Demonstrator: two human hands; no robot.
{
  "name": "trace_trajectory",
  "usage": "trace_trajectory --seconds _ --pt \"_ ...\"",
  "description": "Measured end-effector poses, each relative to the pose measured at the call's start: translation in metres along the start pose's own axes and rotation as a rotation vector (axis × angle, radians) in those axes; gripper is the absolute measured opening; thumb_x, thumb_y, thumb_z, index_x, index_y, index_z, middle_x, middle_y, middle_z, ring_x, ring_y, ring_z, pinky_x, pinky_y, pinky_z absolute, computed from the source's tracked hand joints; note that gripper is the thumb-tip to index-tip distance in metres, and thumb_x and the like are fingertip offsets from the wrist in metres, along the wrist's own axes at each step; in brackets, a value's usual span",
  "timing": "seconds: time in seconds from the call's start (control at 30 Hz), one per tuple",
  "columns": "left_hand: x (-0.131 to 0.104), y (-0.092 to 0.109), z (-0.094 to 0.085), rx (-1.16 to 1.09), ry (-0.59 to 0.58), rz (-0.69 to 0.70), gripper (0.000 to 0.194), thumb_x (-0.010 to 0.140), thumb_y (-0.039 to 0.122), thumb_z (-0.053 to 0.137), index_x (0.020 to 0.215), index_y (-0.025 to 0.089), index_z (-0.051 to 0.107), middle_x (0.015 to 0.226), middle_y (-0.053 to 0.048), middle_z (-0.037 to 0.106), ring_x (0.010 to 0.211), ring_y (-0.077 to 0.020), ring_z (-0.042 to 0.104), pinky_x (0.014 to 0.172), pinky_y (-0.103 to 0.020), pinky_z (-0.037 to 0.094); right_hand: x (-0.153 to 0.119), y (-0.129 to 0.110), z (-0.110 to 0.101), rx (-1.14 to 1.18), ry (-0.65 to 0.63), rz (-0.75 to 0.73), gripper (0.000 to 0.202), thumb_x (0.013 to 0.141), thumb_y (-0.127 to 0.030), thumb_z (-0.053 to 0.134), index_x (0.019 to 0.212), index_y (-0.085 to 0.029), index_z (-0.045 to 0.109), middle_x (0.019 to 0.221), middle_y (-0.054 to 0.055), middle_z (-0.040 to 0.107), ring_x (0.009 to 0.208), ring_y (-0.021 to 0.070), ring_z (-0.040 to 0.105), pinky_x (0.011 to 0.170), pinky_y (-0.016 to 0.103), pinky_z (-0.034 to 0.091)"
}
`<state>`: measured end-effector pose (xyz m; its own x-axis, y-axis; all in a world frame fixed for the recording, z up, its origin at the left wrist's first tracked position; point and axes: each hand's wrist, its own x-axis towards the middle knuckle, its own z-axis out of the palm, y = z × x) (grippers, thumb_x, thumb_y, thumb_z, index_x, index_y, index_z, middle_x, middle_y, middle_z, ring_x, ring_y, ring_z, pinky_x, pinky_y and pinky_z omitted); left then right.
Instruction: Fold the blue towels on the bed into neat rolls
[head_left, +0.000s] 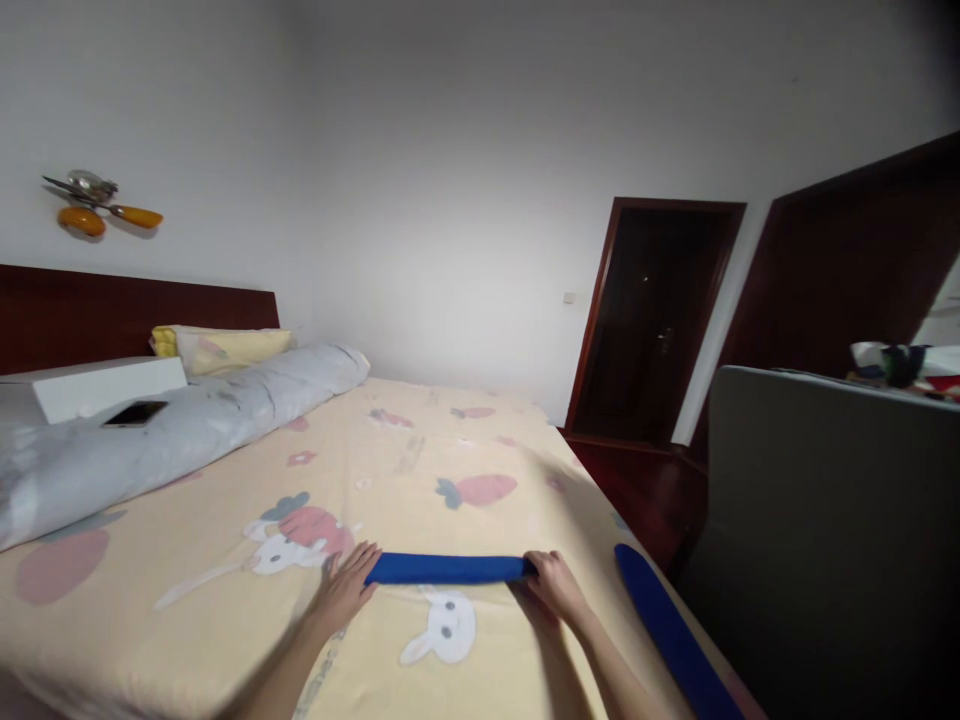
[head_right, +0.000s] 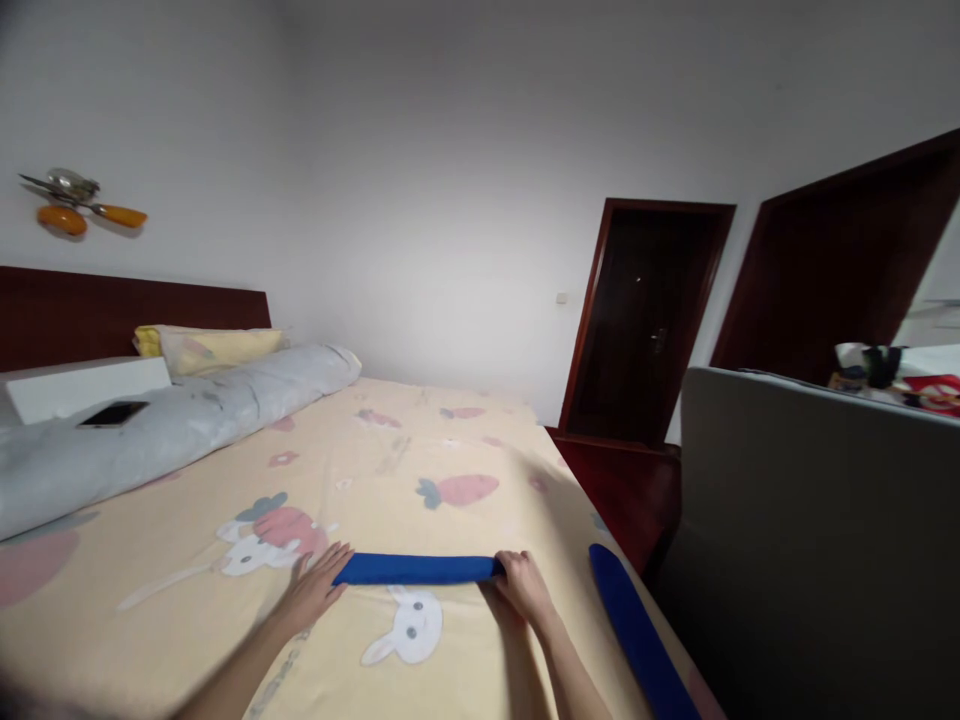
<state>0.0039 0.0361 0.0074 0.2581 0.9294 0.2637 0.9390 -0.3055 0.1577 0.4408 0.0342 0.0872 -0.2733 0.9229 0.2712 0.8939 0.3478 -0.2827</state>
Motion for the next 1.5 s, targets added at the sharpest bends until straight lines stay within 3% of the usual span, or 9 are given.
trace_trajectory --seconds 0.17,0.33,0.5,0.63,0.73,0.93,1.1,1.37,1.5 --pt "0.0 0.022 0.001 -0.033 -0.006 -0.051 0.061 0.082 0.013 0.043 0.141 0.031 0.046 0.148 -0.004 0.046 0.14 -0.0211 0.036 0.113 -0.052 0.024 0.035 -0.014 -0.08 0.078 0.092 -0.08 0.029 0.069 -0.013 0.049 0.093 -0.017 0.065 0.085 0.004 0.07 0.079 0.0187 0.063 0.075 0.027 0.046" --pt "-0.008 0.05 0.021 -0.14 0.024 -0.019 0.06 0.085 0.017 0.044 0.144 0.03 0.041 0.15 -0.005 0.043 0.139 -0.0184 0.039 0.11 -0.044 0.033 0.054 -0.024 -0.167 0.114 0.175 -0.152 0.029 0.066 -0.014 0.051 0.091 -0.017 0.065 0.082 0.002 0.068 0.074 0.0164 0.061 0.071 0.025 0.047" --pt "-0.015 0.054 0.033 -0.149 0.074 -0.028 0.048 0.087 0.02 0.046 0.133 0.028 0.055 0.144 -0.007 0.051 0.135 -0.0207 0.045 0.111 -0.044 0.033 0.057 -0.024 -0.244 0.092 0.259 -0.177 0.031 0.067 -0.017 0.052 0.095 -0.016 0.066 0.086 0.002 0.068 0.074 0.0159 0.061 0.069 0.025 0.048" --pt "-0.016 0.054 0.028 -0.162 0.071 -0.029 0.045 0.086 0.021 0.048 0.129 0.028 0.058 0.143 -0.007 0.053 0.135 -0.0202 0.044 0.11 -0.043 0.034 0.059 -0.012 -0.285 -0.045 0.343 -0.182 0.026 0.068 -0.018 0.057 0.092 -0.014 0.066 0.088 0.005 0.069 0.078 0.0179 0.063 0.072 0.027 0.049" --pt "-0.017 0.057 0.024 -0.159 0.06 -0.031 0.045 0.086 0.021 0.047 0.129 0.027 0.058 0.143 -0.007 0.053 0.135 -0.0196 0.044 0.109 -0.044 0.034 0.057 0.006 -0.292 -0.152 0.371 -0.156 0.026 0.068 -0.019 0.059 0.092 -0.014 0.067 0.089 0.006 0.068 0.078 0.0178 0.063 0.072 0.027 0.048" --pt "-0.018 0.058 0.022 -0.168 0.071 -0.023 0.044 0.087 0.022 0.047 0.128 0.027 0.058 0.143 -0.007 0.053 0.134 -0.0201 0.045 0.109 -0.044 0.034 0.042 0.062 -0.276 -0.244 0.373 -0.04 0.027 0.066 -0.015 0.058 0.091 -0.018 0.068 0.086 0.003 0.068 0.073 0.0168 0.063 0.068 0.025 0.048" --pt "-0.018 0.056 0.023 -0.151 0.082 -0.017 0.043 0.087 0.021 0.047 0.128 0.028 0.059 0.142 -0.006 0.054 0.134 -0.0201 0.046 0.109 -0.042 0.035 0.046 0.096 -0.288 -0.3 0.437 0.05 0.03 0.066 -0.011 0.059 0.094 -0.015 0.069 0.091 0.007 0.07 0.078 0.0178 0.064 0.069 0.025 0.047" --pt "-0.018 0.054 0.027 -0.163 0.105 -0.018 0.042 0.087 0.021 0.047 0.127 0.029 0.06 0.142 -0.005 0.055 0.133 -0.0199 0.047 0.108 -0.041 0.036 0.046 0.094 -0.31 -0.417 0.651 0.073 0.033 0.081 -0.007 0.047 0.107 -0.012 0.066 0.109 0.017 0.067 0.093 0.0209 0.062 0.074 0.03 0.044" --pt "-0.019 0.055 0.025 -0.154 0.095 -0.022 0.043 0.087 0.021 0.046 0.127 0.029 0.06 0.141 -0.004 0.055 0.133 -0.0198 0.047 0.109 -0.042 0.035 0.007 0.086 -0.283 -0.502 0.781 -0.145 0.033 0.087 -0.012 0.044 0.113 -0.015 0.064 0.121 0.016 0.063 0.112 0.0239 0.059 0.093 0.034 0.047"
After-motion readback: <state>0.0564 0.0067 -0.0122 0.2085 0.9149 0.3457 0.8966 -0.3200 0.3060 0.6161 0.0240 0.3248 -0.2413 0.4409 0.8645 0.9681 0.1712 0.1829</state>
